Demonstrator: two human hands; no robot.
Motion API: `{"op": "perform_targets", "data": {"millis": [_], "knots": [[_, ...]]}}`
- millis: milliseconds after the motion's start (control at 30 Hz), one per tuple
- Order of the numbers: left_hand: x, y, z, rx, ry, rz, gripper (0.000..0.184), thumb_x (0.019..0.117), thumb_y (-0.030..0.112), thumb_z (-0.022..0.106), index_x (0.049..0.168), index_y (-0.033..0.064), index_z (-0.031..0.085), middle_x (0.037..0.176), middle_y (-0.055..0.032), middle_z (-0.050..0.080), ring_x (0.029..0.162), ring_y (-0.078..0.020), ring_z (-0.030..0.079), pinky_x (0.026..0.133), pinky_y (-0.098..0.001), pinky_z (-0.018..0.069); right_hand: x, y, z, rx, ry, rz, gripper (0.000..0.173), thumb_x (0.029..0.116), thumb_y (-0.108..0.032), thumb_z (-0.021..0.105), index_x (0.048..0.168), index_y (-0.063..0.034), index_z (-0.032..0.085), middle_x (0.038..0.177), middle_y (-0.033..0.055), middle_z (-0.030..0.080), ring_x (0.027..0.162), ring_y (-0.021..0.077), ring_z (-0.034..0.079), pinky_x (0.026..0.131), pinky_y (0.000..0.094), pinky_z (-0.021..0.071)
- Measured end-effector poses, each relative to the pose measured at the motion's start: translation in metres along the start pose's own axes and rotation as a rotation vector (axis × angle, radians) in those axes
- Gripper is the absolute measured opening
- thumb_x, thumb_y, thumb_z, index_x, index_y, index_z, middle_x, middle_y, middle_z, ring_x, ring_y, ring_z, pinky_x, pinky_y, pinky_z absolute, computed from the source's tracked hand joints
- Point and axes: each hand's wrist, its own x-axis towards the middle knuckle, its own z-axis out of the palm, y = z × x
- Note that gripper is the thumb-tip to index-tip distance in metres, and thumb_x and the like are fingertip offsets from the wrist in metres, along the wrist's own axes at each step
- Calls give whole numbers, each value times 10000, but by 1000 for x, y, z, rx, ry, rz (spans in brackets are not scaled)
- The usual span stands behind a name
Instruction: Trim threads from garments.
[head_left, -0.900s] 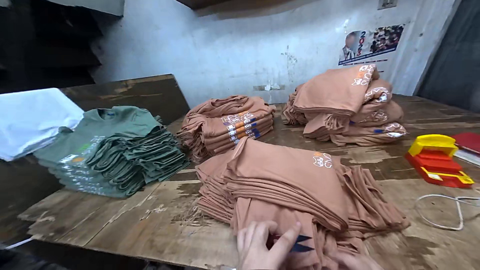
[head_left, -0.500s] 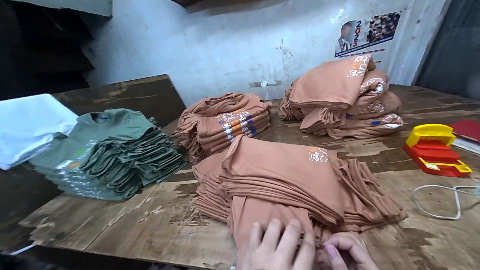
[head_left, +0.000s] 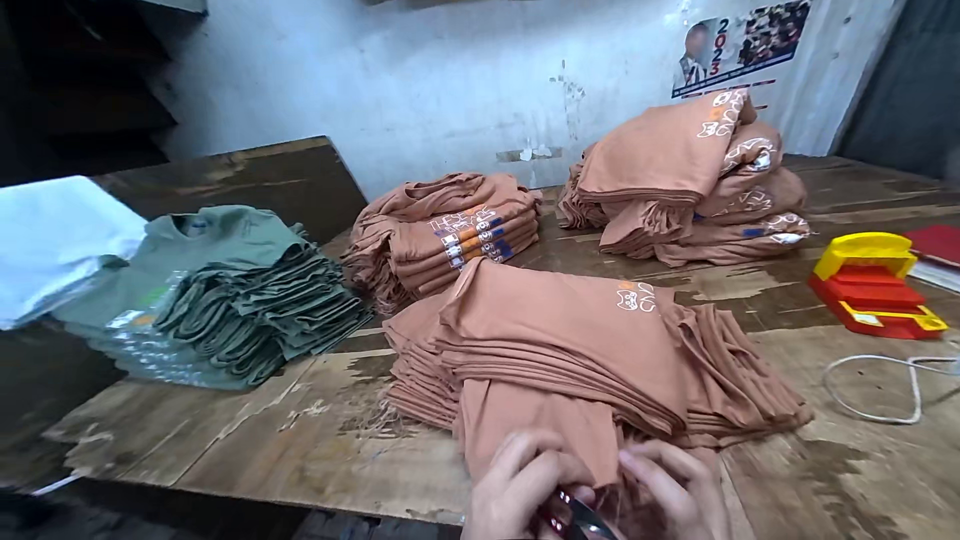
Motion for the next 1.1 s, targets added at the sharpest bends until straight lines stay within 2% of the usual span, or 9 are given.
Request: {"op": "perform_targets", "data": {"millis": [133, 200, 267, 300, 367, 467, 567, 767, 1100], "knots": [[18, -12, 0, -107, 67, -53, 110, 995, 103, 613, 999, 81, 722, 935, 21, 714, 810, -30, 657, 715, -205, 571, 25, 2, 24, 423, 138, 189, 160, 924, 41, 691, 1044, -57, 732, 1005, 17, 767, 929, 104, 740, 835, 258, 636], [28, -20, -1, -201, 39, -149, 105, 994, 105, 612, 1035, 90, 707, 883, 39, 701, 729, -28, 641, 638, -199, 557, 33, 9, 26, 588, 119, 265, 157, 985, -22, 628, 1137, -61, 636, 995, 11, 723, 902, 99, 706, 822, 258, 609], [36, -23, -2, -275, -28, -294, 98, 987, 127, 645, 1064, 101, 699, 827, 29, 696, 679, -57, 638, 603, -217, 544, 31, 13, 20, 456, -27, 172, 367, 944, -284, 753, 1241, -123, 611, 1117, -32, 643, 1018, 41, 632, 885, 217, 563], [39, -24, -3, -298, -47, -342, 101, 984, 132, 658, 1071, 99, 695, 805, 21, 690, 657, -67, 632, 586, -219, 534, 27, 13, 15, 300, -67, 105, 419, 894, -311, 813, 1235, -116, 669, 1159, 14, 621, 1068, 66, 613, 917, 223, 556], [39, -23, -5, -338, -64, -372, 177, 950, 132, 708, 1120, 84, 689, 813, 4, 700, 666, -88, 649, 589, -230, 546, 11, 10, 1, -39, -25, -50, 207, 914, -187, 778, 1117, -152, 776, 1069, 37, 696, 1013, 86, 653, 915, 241, 546], [32, -22, -13, -213, -100, -189, 479, 861, 324, 814, 1276, 121, 687, 1050, 28, 697, 928, -83, 672, 797, -261, 600, -7, 9, -22, -202, 89, -137, 93, 934, -72, 731, 1000, -102, 789, 897, 18, 704, 860, 99, 654, 852, 257, 543], [22, -9, -15, 79, -42, 108, 263, 908, 403, 779, 1103, 227, 781, 1070, 32, 701, 1018, -91, 645, 900, -309, 545, -14, -1, -32, -170, 64, -86, 79, 950, -58, 700, 960, -76, 776, 920, 40, 720, 892, 115, 672, 852, 272, 553], [15, 5, -10, 562, -7, 538, 185, 1002, 188, 627, 1142, 206, 746, 1095, 4, 715, 912, -175, 570, 828, -359, 396, -16, -8, -21, -78, 81, -103, 51, 946, -72, 712, 966, -70, 759, 943, 39, 709, 934, 105, 674, 890, 262, 553], [22, -4, -15, 576, -33, 688, 202, 1009, 135, 614, 1165, 172, 737, 1072, -7, 698, 908, -170, 558, 857, -348, 396, -17, -7, -16, 72, 27, -144, 59, 951, -64, 703, 986, -72, 750, 963, 47, 702, 959, 116, 671, 908, 274, 550]]}}
